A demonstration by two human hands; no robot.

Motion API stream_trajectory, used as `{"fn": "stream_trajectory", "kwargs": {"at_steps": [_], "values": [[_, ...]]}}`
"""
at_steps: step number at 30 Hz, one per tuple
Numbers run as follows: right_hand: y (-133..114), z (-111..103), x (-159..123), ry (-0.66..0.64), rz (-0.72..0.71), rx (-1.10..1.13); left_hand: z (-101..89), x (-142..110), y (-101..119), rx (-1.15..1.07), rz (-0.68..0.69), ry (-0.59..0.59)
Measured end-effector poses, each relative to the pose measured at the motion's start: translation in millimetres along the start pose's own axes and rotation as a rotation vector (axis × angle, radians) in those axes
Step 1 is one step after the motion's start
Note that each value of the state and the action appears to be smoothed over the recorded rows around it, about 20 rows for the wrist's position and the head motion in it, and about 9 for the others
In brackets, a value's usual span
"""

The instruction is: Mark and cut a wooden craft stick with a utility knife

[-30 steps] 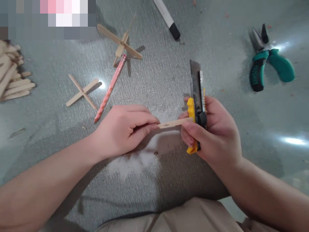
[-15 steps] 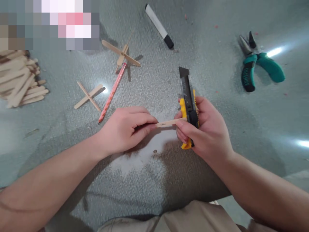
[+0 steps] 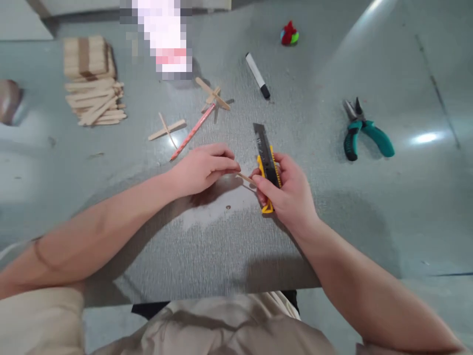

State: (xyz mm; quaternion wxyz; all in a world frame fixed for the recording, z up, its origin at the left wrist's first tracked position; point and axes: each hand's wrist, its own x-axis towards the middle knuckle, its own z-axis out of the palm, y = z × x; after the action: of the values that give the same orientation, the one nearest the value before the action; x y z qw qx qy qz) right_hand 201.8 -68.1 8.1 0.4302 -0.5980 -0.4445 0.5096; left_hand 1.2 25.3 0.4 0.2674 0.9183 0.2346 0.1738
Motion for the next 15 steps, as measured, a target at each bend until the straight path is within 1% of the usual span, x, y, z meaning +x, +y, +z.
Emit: {"fn": "stream_trajectory", "kwargs": {"at_steps": [4, 7, 9, 12, 14, 15], "values": [[-1, -1, -6, -0.018, -0.048, -0.065, -17.1, 2, 1, 0.078, -0.012, -0.151], [-3, -1, -9, 0.019, -0.111, -0.021, -25.3, 9, 2, 0.151, -0.029, -0.264], [-5, -1, -9, 0.051, -0.159, 0.031, -26.0, 19, 3, 0.211, -0.051, -0.309], [-7, -3, -5, 0.113, -0.237, 0.097, -24.8, 35, 7, 0.293, -0.091, -0.306], [-6, -7, -1, 0.153, -0.282, 0.135, -24.0, 38, 14, 0.34, -0.13, -0.266], [-5, -9, 1, 0.171, -0.298, 0.155, -23.1, 36, 19, 0.364, -0.159, -0.233]]}}
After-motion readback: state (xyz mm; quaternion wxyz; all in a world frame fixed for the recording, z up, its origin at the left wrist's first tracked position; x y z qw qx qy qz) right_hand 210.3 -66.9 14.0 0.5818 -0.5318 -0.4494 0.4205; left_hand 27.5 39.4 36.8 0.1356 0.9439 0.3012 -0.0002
